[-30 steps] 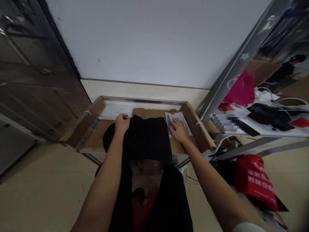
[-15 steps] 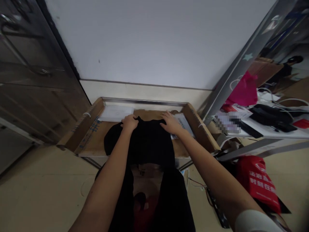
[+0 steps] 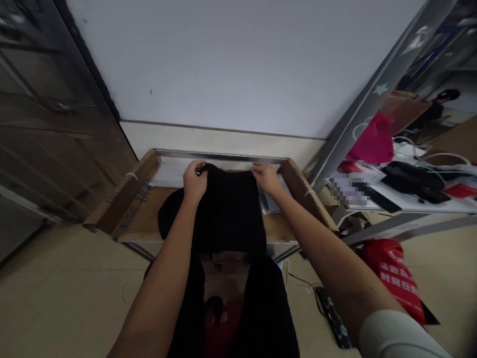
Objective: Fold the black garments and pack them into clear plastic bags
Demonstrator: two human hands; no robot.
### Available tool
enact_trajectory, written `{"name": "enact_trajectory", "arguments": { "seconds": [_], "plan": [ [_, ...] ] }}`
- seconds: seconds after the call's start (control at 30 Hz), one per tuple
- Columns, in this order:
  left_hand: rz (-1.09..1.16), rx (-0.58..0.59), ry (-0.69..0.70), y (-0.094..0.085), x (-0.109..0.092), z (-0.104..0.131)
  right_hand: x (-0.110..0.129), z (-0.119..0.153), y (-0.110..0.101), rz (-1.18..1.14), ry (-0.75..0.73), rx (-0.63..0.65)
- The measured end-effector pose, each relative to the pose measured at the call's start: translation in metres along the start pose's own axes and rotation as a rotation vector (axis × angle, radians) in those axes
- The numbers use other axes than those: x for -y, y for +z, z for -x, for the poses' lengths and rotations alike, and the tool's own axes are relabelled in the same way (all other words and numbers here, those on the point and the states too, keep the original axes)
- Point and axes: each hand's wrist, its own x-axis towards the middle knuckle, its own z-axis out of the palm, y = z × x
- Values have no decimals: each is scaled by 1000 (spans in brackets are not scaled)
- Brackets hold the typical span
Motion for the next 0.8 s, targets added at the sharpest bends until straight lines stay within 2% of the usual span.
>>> {"name": "enact_trajectory", "arguments": {
  "seconds": [0.2,0.33,0.43,0.53,0.63,0.7,0.8],
  "plan": [
    [-110,-37,142,-19,-9,-14,19,-12,-38,27,15,-191],
    [-165,-28,205,-33,-23,1,26,-7,-60,13,-67,-231],
    [-274,146,217,-45,-29,25,26,18,-67,-33,-124,-140],
    [-390,461,209,-55,-26,43,28,56,-67,-62,-188,7],
    [-505,731,132,-62,-18,50,31,92,-62,-50,-214,85],
    [-570,830,65,-64,-14,51,33,109,-57,-39,-208,146],
    [-633,913,-38,-64,-11,53,38,121,-50,-36,-203,244]
  ]
}}
